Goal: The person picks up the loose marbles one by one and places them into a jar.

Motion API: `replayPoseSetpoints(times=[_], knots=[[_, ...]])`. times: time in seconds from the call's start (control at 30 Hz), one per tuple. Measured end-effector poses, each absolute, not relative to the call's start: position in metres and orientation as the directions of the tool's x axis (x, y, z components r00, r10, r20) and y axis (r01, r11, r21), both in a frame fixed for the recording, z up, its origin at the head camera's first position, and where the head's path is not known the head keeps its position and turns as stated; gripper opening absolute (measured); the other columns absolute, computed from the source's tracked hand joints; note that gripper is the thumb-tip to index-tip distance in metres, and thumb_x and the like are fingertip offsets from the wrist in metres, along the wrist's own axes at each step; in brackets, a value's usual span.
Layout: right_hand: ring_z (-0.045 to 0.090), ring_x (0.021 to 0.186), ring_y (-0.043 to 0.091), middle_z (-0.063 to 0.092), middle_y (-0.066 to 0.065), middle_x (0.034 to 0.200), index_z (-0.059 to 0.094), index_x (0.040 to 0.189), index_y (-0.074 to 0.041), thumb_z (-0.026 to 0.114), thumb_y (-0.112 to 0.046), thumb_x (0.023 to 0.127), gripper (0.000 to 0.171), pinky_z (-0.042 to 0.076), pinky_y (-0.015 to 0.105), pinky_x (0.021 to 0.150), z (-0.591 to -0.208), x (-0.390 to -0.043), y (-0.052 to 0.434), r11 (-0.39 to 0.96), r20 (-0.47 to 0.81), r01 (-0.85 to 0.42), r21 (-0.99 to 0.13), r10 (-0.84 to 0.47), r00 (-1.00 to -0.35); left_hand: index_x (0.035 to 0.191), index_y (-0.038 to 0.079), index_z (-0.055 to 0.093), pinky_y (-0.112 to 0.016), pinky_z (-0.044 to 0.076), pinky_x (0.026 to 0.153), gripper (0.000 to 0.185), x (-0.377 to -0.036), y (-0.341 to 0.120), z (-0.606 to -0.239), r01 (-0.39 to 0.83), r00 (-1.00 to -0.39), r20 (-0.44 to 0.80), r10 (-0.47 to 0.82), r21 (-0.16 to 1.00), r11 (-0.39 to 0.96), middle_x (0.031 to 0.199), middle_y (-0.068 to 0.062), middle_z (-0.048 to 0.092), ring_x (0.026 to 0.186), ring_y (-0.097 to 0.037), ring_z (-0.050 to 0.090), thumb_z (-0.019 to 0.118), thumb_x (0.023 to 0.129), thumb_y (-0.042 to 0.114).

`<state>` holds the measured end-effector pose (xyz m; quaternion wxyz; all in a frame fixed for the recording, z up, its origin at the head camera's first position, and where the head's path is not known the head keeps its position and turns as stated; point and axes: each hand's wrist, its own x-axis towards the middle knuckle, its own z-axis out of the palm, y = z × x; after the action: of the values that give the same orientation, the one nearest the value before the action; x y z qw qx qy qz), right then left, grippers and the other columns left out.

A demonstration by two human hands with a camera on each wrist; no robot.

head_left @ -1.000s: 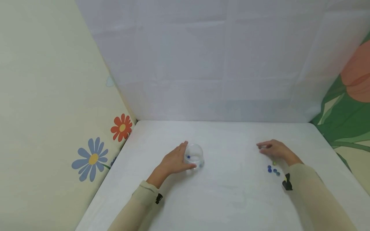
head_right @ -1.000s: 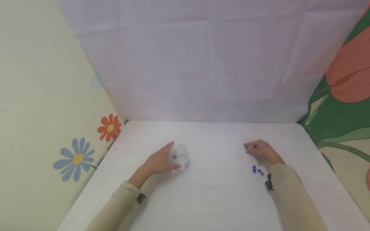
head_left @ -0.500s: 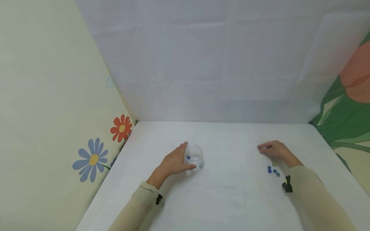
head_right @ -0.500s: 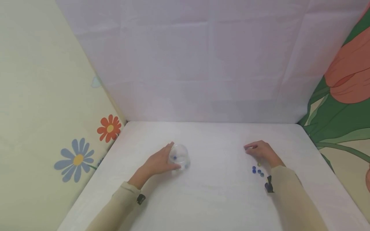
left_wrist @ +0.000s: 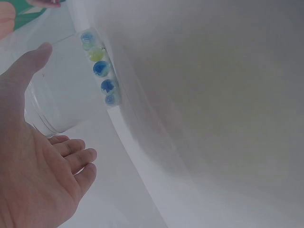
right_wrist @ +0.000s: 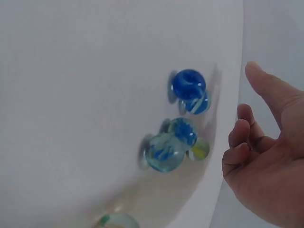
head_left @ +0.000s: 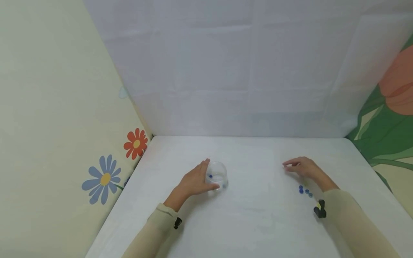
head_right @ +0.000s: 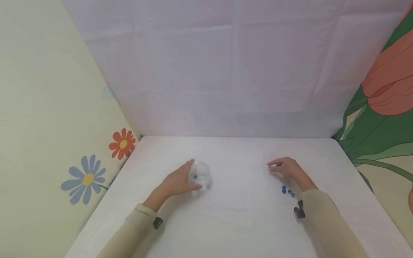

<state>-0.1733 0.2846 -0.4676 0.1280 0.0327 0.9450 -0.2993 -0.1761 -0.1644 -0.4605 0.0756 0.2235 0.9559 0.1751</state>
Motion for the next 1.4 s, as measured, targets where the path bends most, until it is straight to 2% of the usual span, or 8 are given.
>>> replayPoseSetpoints(times=[0.4,0.77,1.1,1.4], knots=[[0.056,0.104,0.032,0.063,0.02,0.118,0.069,0.129,-0.006,0.069,-0.03,0.097,0.04,0.049,0.04,0.078,-0.454,-0.162,0.269,0.791,-0.226,0.105,-0.602,-0.043,-0.973,0.162,0.008,0.017,-0.051,0.043,0.11,0.113,-0.176,-0.163,-0.46,0.397,-0.891,-0.066,0.449,0.368,0.841,0.164,-0.015,0.03,0.146,-0.032,0.038,0.071,0.082,0.067],[0.057,0.097,0.025,0.066,0.011,0.107,0.072,0.125,-0.009,0.069,-0.032,0.097,0.036,0.047,0.035,0.074,-0.444,-0.15,0.252,0.78,-0.159,0.038,-0.625,-0.08,-0.984,0.162,0.008,0.016,-0.051,0.042,0.111,0.114,-0.176,-0.163,-0.461,0.39,-0.893,-0.076,0.444,0.364,0.846,0.164,-0.014,0.03,0.147,-0.032,0.037,0.071,0.082,0.067],[0.056,0.098,0.025,0.065,0.012,0.111,0.071,0.127,-0.01,0.069,-0.032,0.097,0.037,0.046,0.035,0.074,-0.439,-0.143,0.24,0.772,-0.168,0.044,-0.635,-0.082,-0.982,0.162,0.007,0.018,-0.051,0.042,0.11,0.113,-0.175,-0.164,-0.46,0.399,-0.891,-0.064,0.449,0.363,0.842,0.163,-0.016,0.031,0.146,-0.034,0.038,0.071,0.082,0.067],[0.056,0.092,0.022,0.065,0.009,0.107,0.072,0.127,-0.011,0.069,-0.032,0.097,0.036,0.046,0.032,0.071,-0.439,-0.136,0.232,0.765,-0.136,0.007,-0.644,-0.106,-0.985,0.162,0.007,0.018,-0.052,0.044,0.108,0.113,-0.176,-0.163,-0.458,0.397,-0.892,-0.064,0.448,0.368,0.841,0.162,-0.017,0.033,0.144,-0.034,0.041,0.071,0.082,0.068]])
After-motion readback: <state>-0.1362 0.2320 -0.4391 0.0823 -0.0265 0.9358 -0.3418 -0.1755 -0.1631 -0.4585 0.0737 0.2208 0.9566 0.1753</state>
